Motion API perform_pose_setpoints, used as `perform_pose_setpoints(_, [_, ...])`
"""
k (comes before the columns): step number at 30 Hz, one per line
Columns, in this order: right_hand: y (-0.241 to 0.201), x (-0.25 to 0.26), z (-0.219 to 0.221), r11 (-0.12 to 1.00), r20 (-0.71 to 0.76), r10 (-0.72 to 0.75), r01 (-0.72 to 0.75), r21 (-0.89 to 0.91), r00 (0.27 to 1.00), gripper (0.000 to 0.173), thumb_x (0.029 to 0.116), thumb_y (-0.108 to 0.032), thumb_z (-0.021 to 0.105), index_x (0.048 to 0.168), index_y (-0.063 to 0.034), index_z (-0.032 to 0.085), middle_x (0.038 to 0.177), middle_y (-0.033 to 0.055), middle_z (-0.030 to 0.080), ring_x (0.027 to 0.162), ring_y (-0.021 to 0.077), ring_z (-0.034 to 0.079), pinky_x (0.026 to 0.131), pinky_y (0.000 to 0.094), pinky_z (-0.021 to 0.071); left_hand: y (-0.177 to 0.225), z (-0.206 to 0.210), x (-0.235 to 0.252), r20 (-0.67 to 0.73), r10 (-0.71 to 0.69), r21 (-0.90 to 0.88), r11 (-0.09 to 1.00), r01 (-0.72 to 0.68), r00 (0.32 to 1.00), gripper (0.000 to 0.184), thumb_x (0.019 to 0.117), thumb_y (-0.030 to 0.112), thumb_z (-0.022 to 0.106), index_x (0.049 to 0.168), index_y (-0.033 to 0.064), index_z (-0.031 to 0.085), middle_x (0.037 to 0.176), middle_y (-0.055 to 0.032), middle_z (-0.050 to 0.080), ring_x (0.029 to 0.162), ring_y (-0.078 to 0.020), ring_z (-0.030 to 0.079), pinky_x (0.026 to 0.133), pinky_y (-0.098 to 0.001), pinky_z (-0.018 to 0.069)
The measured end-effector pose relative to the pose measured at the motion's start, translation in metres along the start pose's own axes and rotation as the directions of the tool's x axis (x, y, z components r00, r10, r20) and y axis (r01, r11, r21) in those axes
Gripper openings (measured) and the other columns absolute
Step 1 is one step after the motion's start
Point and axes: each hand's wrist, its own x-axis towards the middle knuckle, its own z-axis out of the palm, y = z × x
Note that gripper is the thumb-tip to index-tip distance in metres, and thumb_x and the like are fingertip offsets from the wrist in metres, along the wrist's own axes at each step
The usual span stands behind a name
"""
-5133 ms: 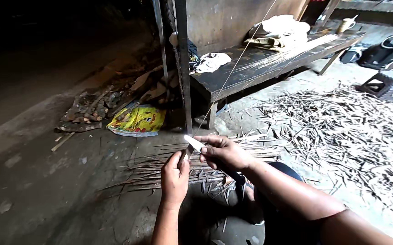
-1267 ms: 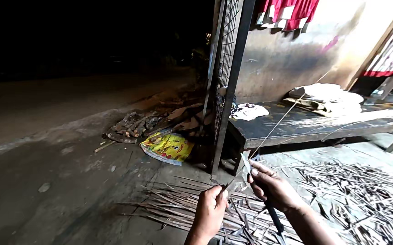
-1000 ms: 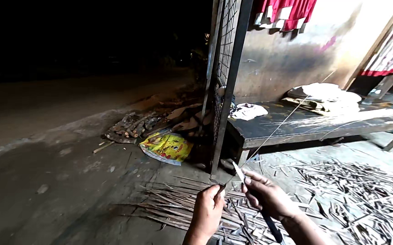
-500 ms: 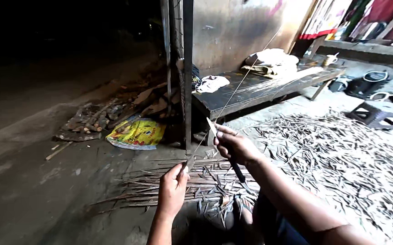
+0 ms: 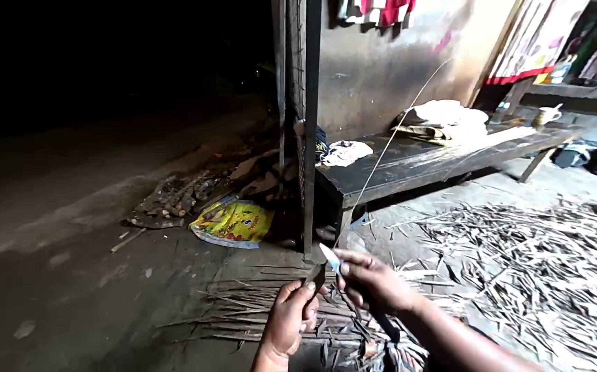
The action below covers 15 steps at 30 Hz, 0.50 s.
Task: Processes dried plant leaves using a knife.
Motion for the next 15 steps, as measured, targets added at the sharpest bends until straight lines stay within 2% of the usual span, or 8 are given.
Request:
perform_pose_setpoints(2, [0.013, -0.003, 0.002, 1.000, 0.084, 0.014, -0.016, 0.020, 0.996, 0.040, 0.1055, -0.019, 0.051, 0.144, -0.0115, 0.057, 0.085, 0.0088, 0.069, 0.053, 0.0084, 0.056, 0.049, 0.0240, 0.0485, 0.001, -0.001, -0.001, 0.059, -0.066, -0.118, 0.990, 0.073, 0.996, 0.036, 0.1069, 0.019, 0.038, 0.105, 0.0027, 0.070, 0.054, 0.0070, 0.046, 0.040, 0.0006, 0.038, 0.039, -0.0155, 0.0340])
perform_pose_setpoints(4, [0.010, 0.000, -0.001, 1.000, 0.091, -0.011, 0.009, 0.020, 0.996, 0.039, 0.1056, -0.019, 0.052, 0.143, -0.0114, 0.058, 0.085, 0.0092, 0.070, 0.054, 0.0087, 0.057, 0.049, 0.0240, 0.0494, 0.002, -0.004, -0.002, 0.120, -0.082, -0.169, 0.980, 0.102, 0.989, 0.035, 0.1071, 0.021, 0.040, 0.106, 0.0038, 0.070, 0.053, 0.0079, 0.045, 0.040, 0.0012, 0.038, 0.039, -0.0152, 0.0338])
perform_pose_setpoints(7, [-0.012, 0.007, -0.010, 0.997, -0.029, -0.081, 0.082, 0.017, 0.996, 0.041, 0.1046, -0.020, 0.051, 0.144, -0.0118, 0.056, 0.083, 0.0065, 0.069, 0.052, 0.0071, 0.055, 0.047, 0.0226, 0.0485, 0.006, -0.007, -0.007, 0.151, -0.090, -0.181, 0.977, 0.117, 0.984, 0.033, 0.1069, 0.022, 0.042, 0.106, 0.0040, 0.071, 0.054, 0.0080, 0.046, 0.040, 0.0014, 0.039, 0.039, -0.0149, 0.0344])
perform_pose_setpoints(11, [-0.036, 0.012, -0.023, 0.986, -0.171, -0.140, 0.153, 0.063, 0.975, 0.045, 0.1050, -0.017, 0.047, 0.149, -0.0104, 0.048, 0.079, 0.0043, 0.065, 0.049, 0.0058, 0.052, 0.045, 0.0206, 0.0463, 0.007, -0.008, -0.011, 0.118, -0.077, -0.137, 0.986, 0.093, 0.990, 0.032, 0.1068, 0.020, 0.043, 0.105, 0.0029, 0.071, 0.054, 0.0072, 0.047, 0.041, 0.0012, 0.039, 0.039, -0.0149, 0.0341])
perform_pose_setpoints(15, [-0.021, 0.002, -0.002, 1.000, -0.086, -0.027, 0.028, 0.005, 0.996, 0.042, 0.1041, -0.020, 0.050, 0.145, -0.0113, 0.055, 0.081, 0.0056, 0.067, 0.050, 0.0065, 0.053, 0.046, 0.0222, 0.0473, 0.005, -0.007, -0.008, 0.060, -0.059, -0.102, 0.993, 0.065, 0.996, 0.031, 0.1070, 0.018, 0.045, 0.104, 0.0014, 0.071, 0.054, 0.0062, 0.047, 0.042, 0.0002, 0.040, 0.040, -0.0156, 0.0346])
